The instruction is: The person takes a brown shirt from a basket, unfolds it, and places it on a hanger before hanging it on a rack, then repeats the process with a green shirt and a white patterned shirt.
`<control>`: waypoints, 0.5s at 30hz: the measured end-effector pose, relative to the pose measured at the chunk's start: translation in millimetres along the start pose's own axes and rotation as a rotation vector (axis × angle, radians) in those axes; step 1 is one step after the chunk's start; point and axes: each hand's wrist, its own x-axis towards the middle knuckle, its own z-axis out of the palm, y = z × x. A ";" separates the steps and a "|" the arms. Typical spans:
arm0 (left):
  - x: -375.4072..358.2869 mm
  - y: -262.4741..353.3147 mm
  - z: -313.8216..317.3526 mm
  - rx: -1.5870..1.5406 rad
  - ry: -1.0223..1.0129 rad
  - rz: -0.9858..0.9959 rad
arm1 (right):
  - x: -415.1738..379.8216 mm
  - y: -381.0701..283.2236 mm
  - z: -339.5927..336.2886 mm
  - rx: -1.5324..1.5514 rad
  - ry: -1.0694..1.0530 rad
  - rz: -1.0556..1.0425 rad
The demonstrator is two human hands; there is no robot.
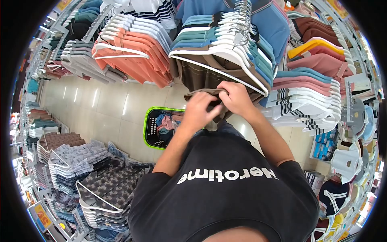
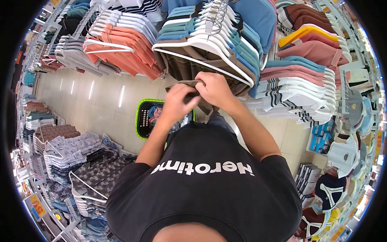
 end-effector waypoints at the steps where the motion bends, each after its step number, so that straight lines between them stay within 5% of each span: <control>1: -1.0 4.8 5.6 -0.053 -0.144 -0.120 | 0.7 -2.2 2.4 0.001 -0.002 -0.003; 4: -14.8 -0.4 30.7 -0.091 -0.453 -0.330 | 1.1 -6.0 5.5 0.003 0.010 -0.017; 9: -38.0 -28.2 59.2 0.043 -0.783 -0.375 | -4.1 0.4 9.5 -0.016 -0.019 0.027; 13: -42.7 -47.0 64.7 -0.141 -0.811 -0.406 | -12.9 12.8 9.4 0.090 -0.096 0.052; 15: -40.4 -38.4 56.3 -0.643 -0.400 -0.429 | -22.6 36.4 9.9 0.201 -0.160 0.107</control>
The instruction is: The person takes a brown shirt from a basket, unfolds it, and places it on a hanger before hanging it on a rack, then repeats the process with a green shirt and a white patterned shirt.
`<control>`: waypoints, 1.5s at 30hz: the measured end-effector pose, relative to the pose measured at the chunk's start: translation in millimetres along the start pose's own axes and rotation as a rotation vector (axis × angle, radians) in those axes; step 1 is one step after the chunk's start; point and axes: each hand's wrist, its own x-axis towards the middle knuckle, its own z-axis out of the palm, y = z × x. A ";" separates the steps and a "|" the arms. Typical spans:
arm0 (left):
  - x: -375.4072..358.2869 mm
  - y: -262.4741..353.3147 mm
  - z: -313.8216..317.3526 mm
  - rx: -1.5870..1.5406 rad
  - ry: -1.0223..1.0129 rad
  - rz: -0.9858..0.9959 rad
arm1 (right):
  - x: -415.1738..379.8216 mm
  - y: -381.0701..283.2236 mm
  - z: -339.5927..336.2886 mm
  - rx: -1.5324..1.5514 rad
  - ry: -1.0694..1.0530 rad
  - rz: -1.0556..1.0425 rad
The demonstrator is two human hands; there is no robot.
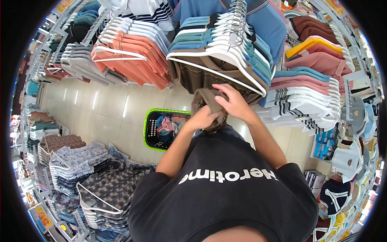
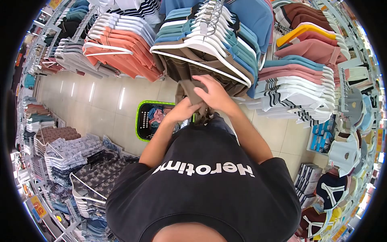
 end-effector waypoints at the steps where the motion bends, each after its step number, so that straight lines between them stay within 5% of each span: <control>1: -1.4 4.7 -4.4 0.001 0.001 0.000 | -6.3 17.1 2.4 0.001 0.000 -0.001; 3: -4.0 12.8 -13.6 -0.372 0.046 -0.187 | -19.5 44.1 8.8 0.482 -0.185 0.196; 8: -6.2 27.3 -11.2 -0.402 0.241 -0.188 | -39.7 67.3 27.1 0.172 -0.341 0.143; 11: -5.8 30.7 -19.3 -0.406 0.228 -0.254 | -32.1 66.0 17.4 0.187 -0.156 0.148; 13: -9.3 39.9 -22.4 -0.308 0.231 -0.237 | -25.1 45.0 -4.7 0.158 -0.056 0.219; 15: -15.2 45.5 -31.6 0.198 -0.163 -0.185 | -21.1 21.0 -16.7 0.155 -0.035 0.185; 17: -17.5 55.1 -27.6 0.344 -0.163 -0.128 | -17.7 3.6 -20.1 0.035 -0.013 0.088; 24: -18.0 23.7 -38.6 -0.478 0.128 -0.209 | -9.6 13.5 -18.4 0.099 -0.016 0.108; 29: -14.9 27.5 -16.3 -0.425 0.160 -0.234 | -3.5 1.7 -23.7 0.002 0.002 0.052; 31: -11.5 22.6 -12.9 -0.077 -0.177 -0.300 | -1.5 2.1 -19.9 0.015 0.024 0.031; 35: -5.7 15.3 -5.4 -0.213 -0.124 -0.283 | -1.3 6.9 -11.9 0.015 -0.045 0.198; 37: -6.0 15.3 -7.2 -0.265 -0.104 -0.316 | -1.7 9.1 -7.9 0.145 0.176 0.069; 39: -4.5 20.1 -5.1 -0.653 0.131 -0.331 | -5.9 28.7 -10.5 0.116 0.108 0.102; 43: -4.8 17.2 -11.4 -0.804 0.219 -0.399 | -21.6 62.1 6.4 0.365 -0.181 0.207; 45: -2.9 15.7 -12.0 -0.793 0.243 -0.410 | -23.6 75.7 15.9 0.146 -0.308 0.016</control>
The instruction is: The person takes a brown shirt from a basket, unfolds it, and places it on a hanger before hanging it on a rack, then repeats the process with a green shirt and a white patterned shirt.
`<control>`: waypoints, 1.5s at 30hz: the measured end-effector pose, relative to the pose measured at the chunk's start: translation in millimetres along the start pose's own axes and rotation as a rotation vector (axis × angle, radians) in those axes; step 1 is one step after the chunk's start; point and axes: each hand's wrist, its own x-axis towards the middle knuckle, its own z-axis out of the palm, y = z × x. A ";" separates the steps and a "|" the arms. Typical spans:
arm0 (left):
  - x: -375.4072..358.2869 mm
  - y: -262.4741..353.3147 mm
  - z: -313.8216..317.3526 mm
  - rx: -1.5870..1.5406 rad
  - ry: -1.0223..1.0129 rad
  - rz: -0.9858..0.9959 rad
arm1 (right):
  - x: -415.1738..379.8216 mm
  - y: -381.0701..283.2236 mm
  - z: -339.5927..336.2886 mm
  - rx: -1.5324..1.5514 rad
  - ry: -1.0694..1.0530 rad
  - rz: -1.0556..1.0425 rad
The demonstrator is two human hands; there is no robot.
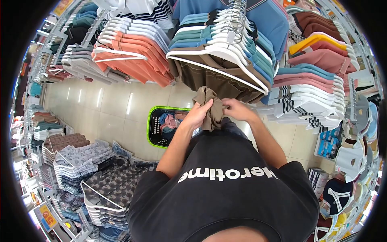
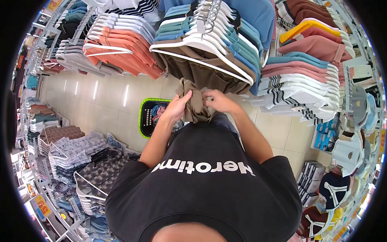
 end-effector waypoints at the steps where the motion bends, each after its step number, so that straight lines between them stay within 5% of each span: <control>1: 1.6 -0.6 -1.5 0.057 0.011 0.030 | 1.0 -3.5 -1.1 0.000 0.000 -0.001; 3: 3.1 -1.5 -5.6 0.113 0.027 0.055 | 1.2 -9.7 -3.0 0.068 -0.037 0.258; 6: -1.6 9.8 -5.1 0.126 0.066 0.032 | 4.6 -10.1 -11.7 0.116 0.192 0.161; 9: 6.1 -0.7 -39.0 1.162 -0.153 0.182 | 11.3 -36.4 -20.7 0.047 0.293 0.091; 12: 10.8 -14.2 -50.3 1.252 -0.206 0.118 | 21.0 -42.7 -14.1 0.001 0.318 0.035; 15: 2.2 9.5 -35.0 0.905 -0.197 0.067 | 22.5 -41.7 -11.9 0.247 0.199 0.166; 18: 7.8 1.5 -42.6 0.576 -0.074 0.179 | 14.6 -33.6 -19.3 -0.246 -0.033 0.102; 19: 9.7 0.8 -42.5 0.513 -0.040 0.195 | 18.9 -54.4 -26.9 -0.352 -0.180 0.389; 22: 7.3 4.8 -40.6 0.400 -0.013 0.198 | 15.8 -29.2 -32.3 -0.155 0.066 0.243; 24: -13.9 31.5 -18.5 0.887 -0.235 0.098 | 17.4 -24.7 -37.6 0.030 0.230 0.016; 26: -1.8 18.8 -26.0 1.413 -0.210 -0.224 | 18.9 -34.3 -37.8 0.069 0.174 0.181; 29: 0.1 15.0 -16.8 1.429 -0.186 -0.264 | 24.3 -47.7 -30.7 -0.059 0.233 0.132; 31: -6.2 26.6 -8.5 0.925 -0.180 -0.516 | 27.4 -39.1 -28.0 -0.086 0.299 0.121; 32: -5.9 17.2 -14.0 0.926 -0.180 -0.517 | 28.8 -34.6 -26.1 -0.112 0.362 0.110; 34: -4.8 -5.3 -22.9 0.422 -0.074 -0.070 | 28.0 -29.8 -22.2 -0.107 0.431 0.091; 35: -1.1 -6.2 -23.4 0.251 -0.065 -0.123 | 27.7 -29.7 -20.8 -0.101 0.498 0.069; 40: 5.5 0.3 -19.0 0.033 0.069 -0.168 | 7.4 -33.3 -9.2 0.116 0.186 0.069; 43: 9.6 -0.6 -19.3 -0.046 0.096 -0.102 | 0.1 -2.3 14.3 -0.052 -0.009 0.007; 45: 10.7 0.0 -19.0 0.003 0.136 -0.043 | 0.3 -4.4 15.7 -0.011 0.019 0.123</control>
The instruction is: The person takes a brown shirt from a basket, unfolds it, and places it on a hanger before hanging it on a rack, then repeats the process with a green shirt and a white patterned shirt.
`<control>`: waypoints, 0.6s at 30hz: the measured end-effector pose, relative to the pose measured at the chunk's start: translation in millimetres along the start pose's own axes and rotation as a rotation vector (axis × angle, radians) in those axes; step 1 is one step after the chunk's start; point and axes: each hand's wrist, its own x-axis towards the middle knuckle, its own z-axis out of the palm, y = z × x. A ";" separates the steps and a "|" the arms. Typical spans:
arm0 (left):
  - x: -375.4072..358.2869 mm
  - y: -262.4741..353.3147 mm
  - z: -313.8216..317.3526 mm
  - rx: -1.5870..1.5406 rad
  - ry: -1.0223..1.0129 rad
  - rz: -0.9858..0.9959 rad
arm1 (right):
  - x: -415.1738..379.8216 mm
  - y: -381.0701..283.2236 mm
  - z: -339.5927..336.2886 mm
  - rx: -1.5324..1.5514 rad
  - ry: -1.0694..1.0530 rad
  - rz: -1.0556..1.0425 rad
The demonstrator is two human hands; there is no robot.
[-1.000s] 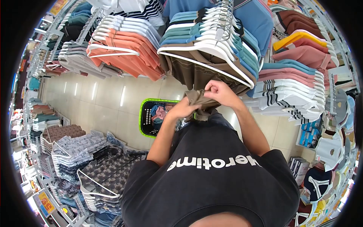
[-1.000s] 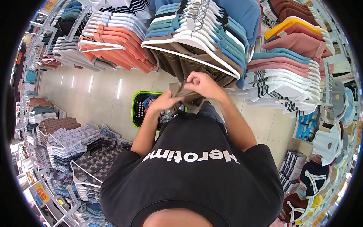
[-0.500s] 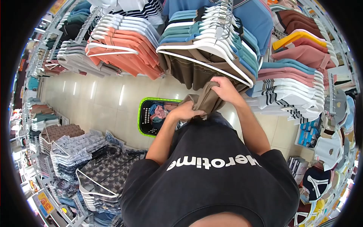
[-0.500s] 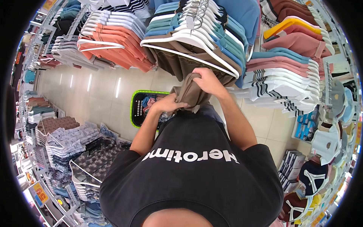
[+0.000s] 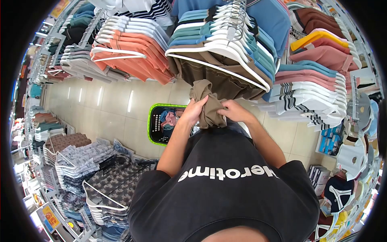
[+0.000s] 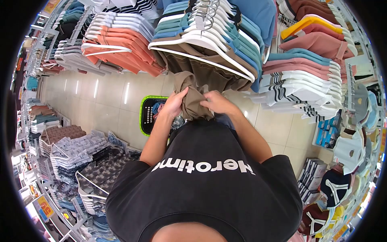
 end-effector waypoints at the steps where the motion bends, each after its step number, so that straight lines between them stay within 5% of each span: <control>1: -1.7 2.9 0.6 0.002 0.000 -0.002 | 0.6 -6.0 -0.6 0.040 0.021 0.113; 5: -11.7 21.1 3.1 0.621 -0.205 0.008 | 6.8 -29.5 -23.3 0.109 0.275 -0.040; 7: -24.6 44.3 24.5 1.289 -0.420 -0.231 | 7.1 -51.8 -32.4 0.040 0.246 -0.020; 8: -13.8 24.8 12.5 1.374 -0.338 -0.278 | 8.9 -61.2 -35.4 -0.031 0.210 -0.005; 13: -6.9 -1.8 -12.7 0.745 -0.383 -0.050 | 14.4 -72.2 -45.5 -0.013 0.138 0.015; 15: -8.6 -3.7 -13.1 0.213 -0.337 -0.015 | 13.1 -66.5 -49.1 -0.002 0.055 0.017; 18: -9.6 -7.3 -13.7 0.144 -0.275 -0.054 | 13.7 -18.8 -41.2 -0.339 -0.076 -0.130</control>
